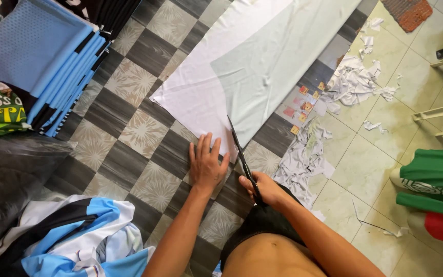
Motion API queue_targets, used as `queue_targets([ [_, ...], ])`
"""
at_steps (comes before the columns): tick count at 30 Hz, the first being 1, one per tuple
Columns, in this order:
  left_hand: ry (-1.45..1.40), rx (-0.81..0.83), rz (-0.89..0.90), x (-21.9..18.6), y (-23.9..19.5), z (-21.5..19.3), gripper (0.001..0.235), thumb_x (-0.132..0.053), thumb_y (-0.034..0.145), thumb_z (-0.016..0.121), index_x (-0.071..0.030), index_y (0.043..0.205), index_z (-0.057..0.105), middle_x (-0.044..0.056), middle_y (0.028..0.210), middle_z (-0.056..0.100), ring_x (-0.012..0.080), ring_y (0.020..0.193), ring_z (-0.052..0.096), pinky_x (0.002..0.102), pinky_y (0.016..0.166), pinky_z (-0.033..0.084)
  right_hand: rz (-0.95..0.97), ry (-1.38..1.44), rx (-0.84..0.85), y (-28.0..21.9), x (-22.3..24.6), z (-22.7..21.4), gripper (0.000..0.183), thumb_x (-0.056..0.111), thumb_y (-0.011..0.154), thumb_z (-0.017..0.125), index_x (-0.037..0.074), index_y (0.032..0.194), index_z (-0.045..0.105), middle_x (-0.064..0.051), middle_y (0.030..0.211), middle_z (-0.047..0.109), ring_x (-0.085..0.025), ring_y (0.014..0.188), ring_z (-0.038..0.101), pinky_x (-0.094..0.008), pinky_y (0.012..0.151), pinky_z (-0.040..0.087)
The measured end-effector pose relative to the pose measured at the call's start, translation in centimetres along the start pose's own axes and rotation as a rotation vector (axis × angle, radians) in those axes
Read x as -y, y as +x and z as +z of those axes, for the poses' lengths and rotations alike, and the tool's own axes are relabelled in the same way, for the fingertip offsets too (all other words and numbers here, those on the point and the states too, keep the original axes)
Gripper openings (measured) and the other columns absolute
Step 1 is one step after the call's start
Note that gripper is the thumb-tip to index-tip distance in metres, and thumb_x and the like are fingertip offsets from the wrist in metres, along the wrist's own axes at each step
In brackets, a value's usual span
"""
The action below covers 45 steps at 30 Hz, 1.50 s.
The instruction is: Cutting fabric into specific pattern pieces using tailor's scissors on a cutting table.
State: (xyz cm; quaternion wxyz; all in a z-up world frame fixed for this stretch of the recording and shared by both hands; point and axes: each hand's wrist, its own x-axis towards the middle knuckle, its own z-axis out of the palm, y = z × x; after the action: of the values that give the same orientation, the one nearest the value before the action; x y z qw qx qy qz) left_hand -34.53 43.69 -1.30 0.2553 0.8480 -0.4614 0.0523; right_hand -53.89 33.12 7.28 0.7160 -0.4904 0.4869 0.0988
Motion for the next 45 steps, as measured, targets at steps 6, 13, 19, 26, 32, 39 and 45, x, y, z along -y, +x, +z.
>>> queue_targets([
  [6, 0.017, -0.028, -0.002, 0.3, -0.3, 0.5, 0.060, -0.054, 0.098, 0.083, -0.018, 0.145, 0.076, 0.014, 0.160, 0.067, 0.0351, 0.155, 0.060, 0.065, 0.130, 0.040, -0.015, -0.011, -0.040, 0.2, 0.4, 0.6, 0.047, 0.035, 0.103, 0.092, -0.001, 0.090, 0.066, -0.012, 0.061, 0.060, -0.022, 0.049, 0.068, -0.035, 0.044, 0.059],
  [13, 0.008, -0.065, 0.007, 0.8, -0.5, 1.3, 0.059, -0.056, 0.098, 0.081, -0.019, 0.144, 0.076, 0.014, 0.158, 0.068, 0.0350, 0.154, 0.061, 0.064, 0.130, 0.039, -0.030, 0.054, -0.038, 3.4, -1.2, 1.1, 0.052, 0.046, 0.104, 0.089, 0.001, 0.092, 0.066, -0.011, 0.062, 0.062, -0.022, 0.050, 0.071, -0.034, 0.045, 0.061],
  [19, -0.003, -0.055, -0.010, 0.7, -0.8, 1.5, 0.060, -0.056, 0.098, 0.080, -0.019, 0.144, 0.076, 0.014, 0.159, 0.068, 0.0347, 0.155, 0.060, 0.064, 0.131, 0.038, -0.011, 0.079, -0.031, 3.7, -0.6, 1.4, 0.053, 0.048, 0.106, 0.086, 0.001, 0.093, 0.066, -0.012, 0.063, 0.062, -0.023, 0.050, 0.071, -0.035, 0.045, 0.061],
  [26, 0.033, -0.080, -0.003, 0.8, -0.7, 1.7, 0.065, -0.056, 0.089, 0.085, -0.022, 0.143, 0.077, 0.010, 0.159, 0.069, 0.0318, 0.154, 0.062, 0.062, 0.131, 0.040, -0.046, 0.142, -0.048, 5.2, -0.5, 2.6, 0.050, 0.041, 0.106, 0.089, -0.001, 0.091, 0.065, -0.011, 0.061, 0.059, -0.024, 0.048, 0.068, -0.036, 0.043, 0.060],
  [32, 0.030, -0.087, -0.012, 0.9, -0.8, 1.8, 0.067, -0.050, 0.083, 0.087, -0.023, 0.143, 0.076, 0.009, 0.158, 0.069, 0.0312, 0.153, 0.062, 0.062, 0.130, 0.041, -0.042, 0.192, -0.028, 5.9, 1.2, 3.2, 0.060, 0.057, 0.105, 0.085, 0.003, 0.092, 0.066, -0.011, 0.062, 0.061, -0.023, 0.050, 0.070, -0.037, 0.044, 0.062],
  [39, 0.024, -0.102, -0.009, 1.0, -0.9, 1.9, 0.066, -0.049, 0.082, 0.086, -0.023, 0.142, 0.077, 0.010, 0.158, 0.069, 0.0315, 0.153, 0.063, 0.062, 0.130, 0.041, -0.038, 0.171, -0.077, 5.9, 2.8, 4.0, 0.055, 0.048, 0.104, 0.089, 0.000, 0.094, 0.064, -0.011, 0.064, 0.060, -0.024, 0.051, 0.068, -0.038, 0.046, 0.062],
  [45, 0.009, -0.113, -0.016, 0.9, -0.9, 2.0, 0.062, -0.049, 0.084, 0.085, -0.024, 0.140, 0.078, 0.009, 0.157, 0.070, 0.0307, 0.152, 0.064, 0.062, 0.129, 0.042, -0.052, 0.205, -0.087, 8.1, 2.6, 3.9, 0.059, 0.055, 0.105, 0.087, 0.002, 0.095, 0.064, -0.012, 0.064, 0.061, -0.024, 0.053, 0.070, -0.039, 0.048, 0.064],
])
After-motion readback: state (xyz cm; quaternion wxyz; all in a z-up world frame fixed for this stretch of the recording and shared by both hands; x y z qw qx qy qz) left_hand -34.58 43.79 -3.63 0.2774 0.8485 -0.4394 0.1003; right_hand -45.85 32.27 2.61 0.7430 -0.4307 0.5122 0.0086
